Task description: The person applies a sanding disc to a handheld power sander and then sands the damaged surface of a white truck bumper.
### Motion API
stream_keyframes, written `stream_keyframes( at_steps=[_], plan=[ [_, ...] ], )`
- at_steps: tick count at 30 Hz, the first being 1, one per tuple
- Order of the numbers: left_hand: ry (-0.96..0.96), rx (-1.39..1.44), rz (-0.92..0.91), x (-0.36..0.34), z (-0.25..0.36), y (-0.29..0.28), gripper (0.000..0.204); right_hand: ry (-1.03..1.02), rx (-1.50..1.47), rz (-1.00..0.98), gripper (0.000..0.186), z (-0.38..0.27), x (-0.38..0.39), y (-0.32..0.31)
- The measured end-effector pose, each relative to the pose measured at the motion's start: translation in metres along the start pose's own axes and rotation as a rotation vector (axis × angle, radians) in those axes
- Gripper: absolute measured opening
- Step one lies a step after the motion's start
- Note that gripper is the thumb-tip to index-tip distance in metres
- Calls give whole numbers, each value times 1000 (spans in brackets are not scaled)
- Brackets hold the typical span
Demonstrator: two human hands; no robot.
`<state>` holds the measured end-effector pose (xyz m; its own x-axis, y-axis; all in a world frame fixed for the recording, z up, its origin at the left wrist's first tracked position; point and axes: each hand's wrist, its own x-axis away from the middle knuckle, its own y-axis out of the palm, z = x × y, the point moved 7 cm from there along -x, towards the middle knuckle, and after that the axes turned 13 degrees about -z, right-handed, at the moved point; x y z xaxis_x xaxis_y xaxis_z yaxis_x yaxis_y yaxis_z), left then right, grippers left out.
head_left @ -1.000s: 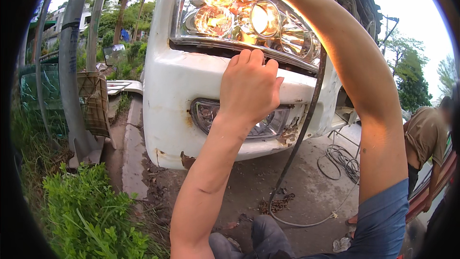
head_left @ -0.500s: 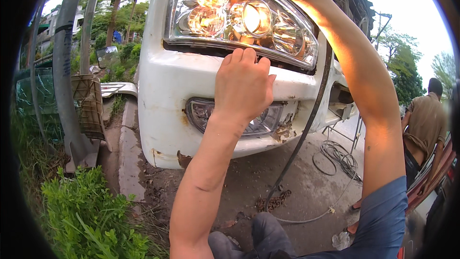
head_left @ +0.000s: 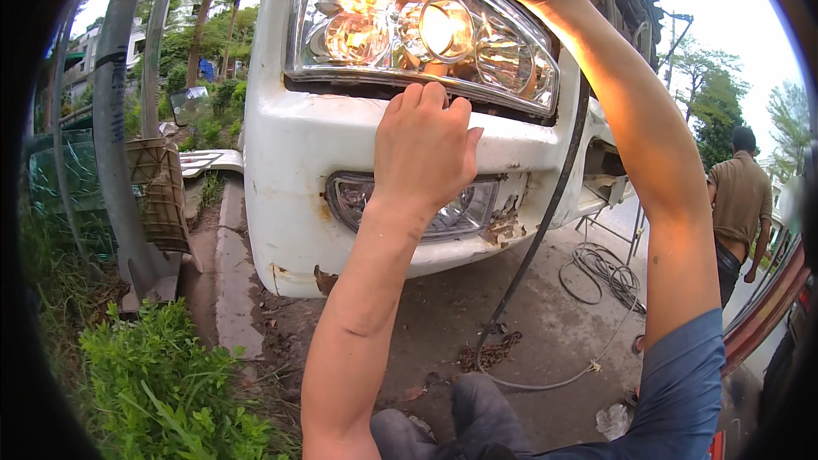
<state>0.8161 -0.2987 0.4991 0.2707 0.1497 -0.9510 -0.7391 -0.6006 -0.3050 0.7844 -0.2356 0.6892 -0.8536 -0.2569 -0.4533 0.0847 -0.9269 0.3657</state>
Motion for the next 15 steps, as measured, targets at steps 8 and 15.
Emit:
stream_keyframes(
  at_steps=[8,15],
  plan=[
    [-30,-11,-27,-1,-1,0,19,-7,-20,-13,34,7,10,7],
    [-23,-2,-14,-1,1,0,19,-16,17,-59,33,10,24,-6]
  ],
)
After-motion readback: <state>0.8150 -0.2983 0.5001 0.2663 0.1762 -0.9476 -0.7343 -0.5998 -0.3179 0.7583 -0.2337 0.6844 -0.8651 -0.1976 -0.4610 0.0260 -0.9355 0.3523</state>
